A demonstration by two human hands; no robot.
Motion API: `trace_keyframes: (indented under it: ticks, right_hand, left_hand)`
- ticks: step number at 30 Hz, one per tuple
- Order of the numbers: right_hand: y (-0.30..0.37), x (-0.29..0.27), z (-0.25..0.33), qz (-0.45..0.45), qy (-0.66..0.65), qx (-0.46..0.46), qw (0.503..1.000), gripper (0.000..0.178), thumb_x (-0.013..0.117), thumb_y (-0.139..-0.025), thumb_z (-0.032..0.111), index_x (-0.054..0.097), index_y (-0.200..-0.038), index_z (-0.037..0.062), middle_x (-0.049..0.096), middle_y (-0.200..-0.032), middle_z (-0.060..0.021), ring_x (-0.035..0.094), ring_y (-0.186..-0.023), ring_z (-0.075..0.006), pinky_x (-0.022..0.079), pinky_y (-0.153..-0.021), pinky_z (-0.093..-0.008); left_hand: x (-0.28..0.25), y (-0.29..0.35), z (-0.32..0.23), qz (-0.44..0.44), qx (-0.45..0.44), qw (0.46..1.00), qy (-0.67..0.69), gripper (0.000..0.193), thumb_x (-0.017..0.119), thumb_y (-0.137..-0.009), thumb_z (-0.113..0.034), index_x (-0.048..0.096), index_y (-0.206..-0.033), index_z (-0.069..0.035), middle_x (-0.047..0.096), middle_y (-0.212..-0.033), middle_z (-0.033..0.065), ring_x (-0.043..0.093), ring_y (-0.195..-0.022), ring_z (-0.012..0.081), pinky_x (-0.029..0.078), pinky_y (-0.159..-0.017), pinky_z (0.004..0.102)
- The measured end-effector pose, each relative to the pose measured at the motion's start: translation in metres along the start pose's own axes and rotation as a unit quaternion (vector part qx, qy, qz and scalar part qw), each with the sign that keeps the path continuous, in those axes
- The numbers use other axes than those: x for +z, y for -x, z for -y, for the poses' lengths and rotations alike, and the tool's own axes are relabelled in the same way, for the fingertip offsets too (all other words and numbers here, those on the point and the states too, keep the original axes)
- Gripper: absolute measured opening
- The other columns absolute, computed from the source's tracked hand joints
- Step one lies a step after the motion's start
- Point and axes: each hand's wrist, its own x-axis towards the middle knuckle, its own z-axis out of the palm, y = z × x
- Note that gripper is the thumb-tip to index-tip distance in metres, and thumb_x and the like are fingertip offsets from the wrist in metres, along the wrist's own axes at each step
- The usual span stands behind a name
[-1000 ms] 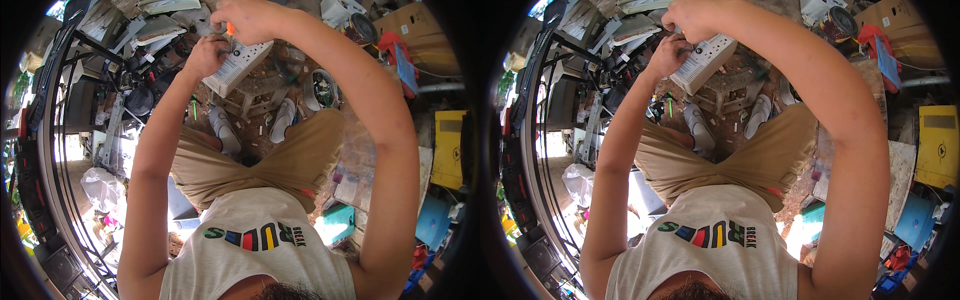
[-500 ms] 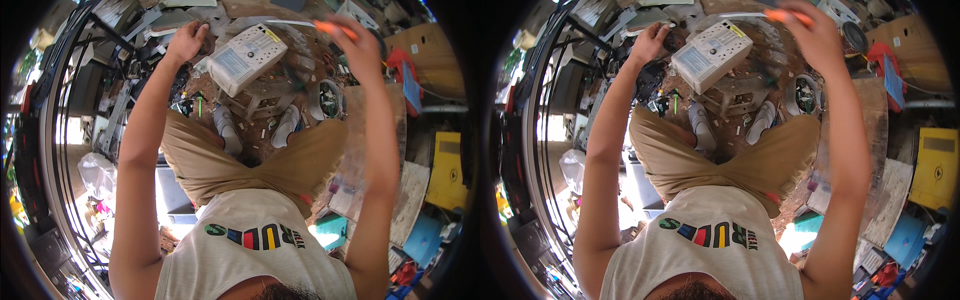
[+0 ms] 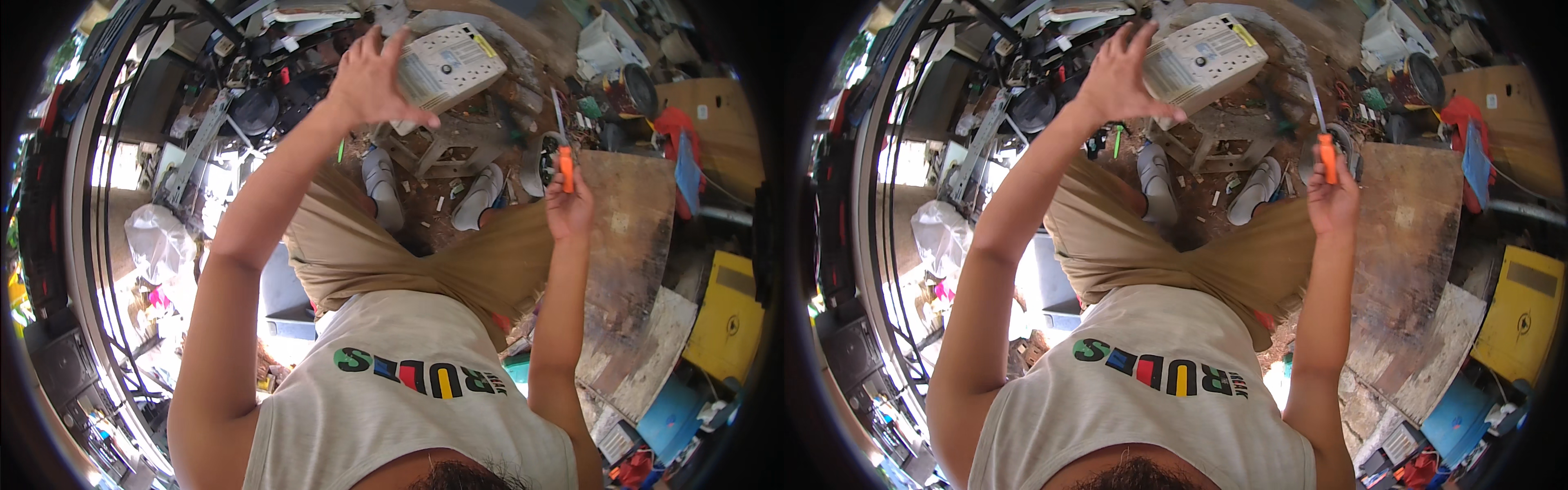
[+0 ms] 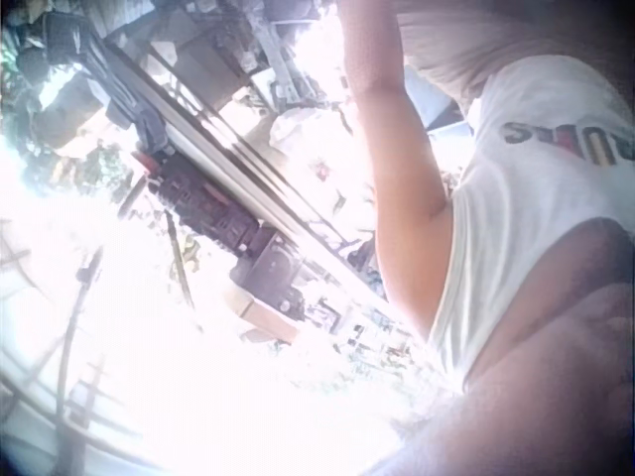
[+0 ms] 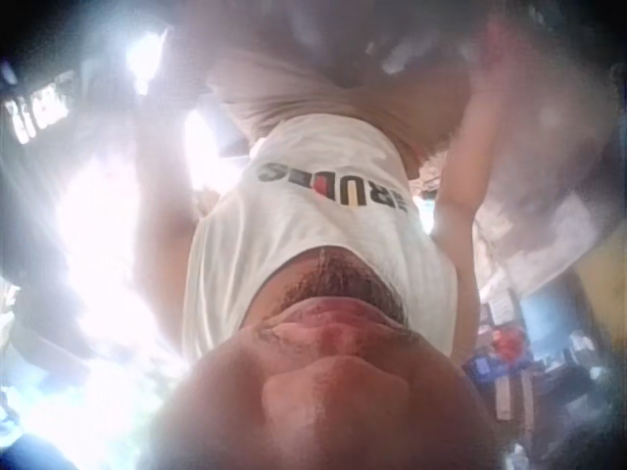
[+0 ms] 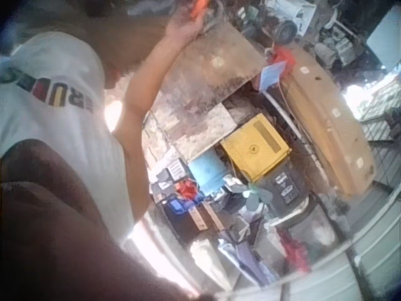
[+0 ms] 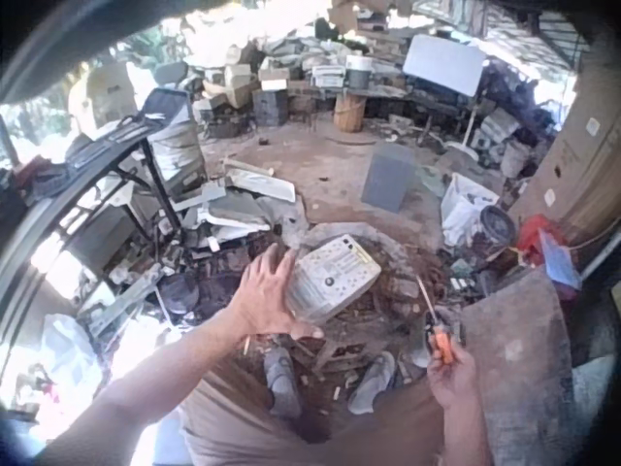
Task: The person removes the outer casing of a white electronic device using a screwdriver, prying the plastic panels apart to reveal internal circuit boards and wiring.
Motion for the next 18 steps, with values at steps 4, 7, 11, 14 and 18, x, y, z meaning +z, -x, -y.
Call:
trace_keyframes:
  ticks: [4, 7, 11, 14, 18]
  right_hand:
    - [0.005, 0.024, -0.022, 0.054, -0.003, 0.025, 0.998, 0.044, 0.056, -0.105, 0.028, 0.053, -0.137, -0.002, 0.069, -0.115, -0.0132, 0.068, -0.086, -0.0135, 0.058, -0.072, -0.0261]
    - [0.015, 0.038, -0.023, 0.116, 0.014, 0.021, 0.993, 0.043, 0.057, -0.105, 0.027, 0.054, -0.139, 0.002, 0.069, -0.11, -0.0085, 0.068, -0.087, -0.0152, 0.057, -0.076, -0.0283]
    - [0.015, 0.025, -0.029, 0.082, 0.091, 0.01, 0.992, 0.042, 0.06, -0.102, 0.023, 0.054, -0.139, 0.0034, 0.067, -0.108, -0.0081, 0.067, -0.089, -0.017, 0.056, -0.078, -0.0305]
    - [0.012, 0.019, -0.034, 0.038, 0.122, 0.016, 0.992, 0.038, 0.06, -0.101, 0.021, 0.055, -0.135, 0.0044, 0.067, -0.108, -0.0087, 0.066, -0.092, -0.0176, 0.056, -0.08, -0.0314]
    - [0.0, 0.024, -0.045, 0.018, 0.134, 0.014, 0.991, 0.033, 0.056, -0.097, 0.011, 0.057, -0.129, 0.006, 0.065, -0.107, -0.0079, 0.065, -0.092, -0.0174, 0.055, -0.081, -0.0311]
  left_hand:
    - [0.026, -0.014, -0.033, 0.117, -0.091, 0.984, -0.097, 0.139, 0.083, -0.053, -0.073, 0.019, -0.16, -0.012, 0.032, -0.149, 0.0368, 0.036, -0.138, 0.0529, 0.031, -0.116, 0.0578]
    - [0.023, -0.024, -0.029, 0.163, -0.102, 0.977, -0.086, 0.131, 0.082, -0.06, -0.063, 0.016, -0.161, -0.01, 0.04, -0.14, 0.0315, 0.041, -0.131, 0.0465, 0.035, -0.11, 0.0529]
    - [0.029, -0.028, -0.005, 0.136, -0.06, 0.987, -0.056, 0.128, 0.081, -0.059, -0.057, 0.019, -0.161, -0.012, 0.042, -0.137, 0.0315, 0.042, -0.128, 0.0464, 0.036, -0.109, 0.0526]
    - [0.032, -0.027, 0.007, 0.114, -0.027, 0.993, -0.034, 0.125, 0.083, -0.056, -0.053, 0.024, -0.159, -0.015, 0.04, -0.14, 0.0307, 0.041, -0.129, 0.0476, 0.034, -0.11, 0.0538]
    - [0.036, -0.025, 0.018, 0.083, 0.021, 0.996, -0.011, 0.121, 0.086, -0.055, -0.046, 0.028, -0.157, -0.016, 0.038, -0.145, 0.0268, 0.039, -0.131, 0.0467, 0.032, -0.112, 0.0535]
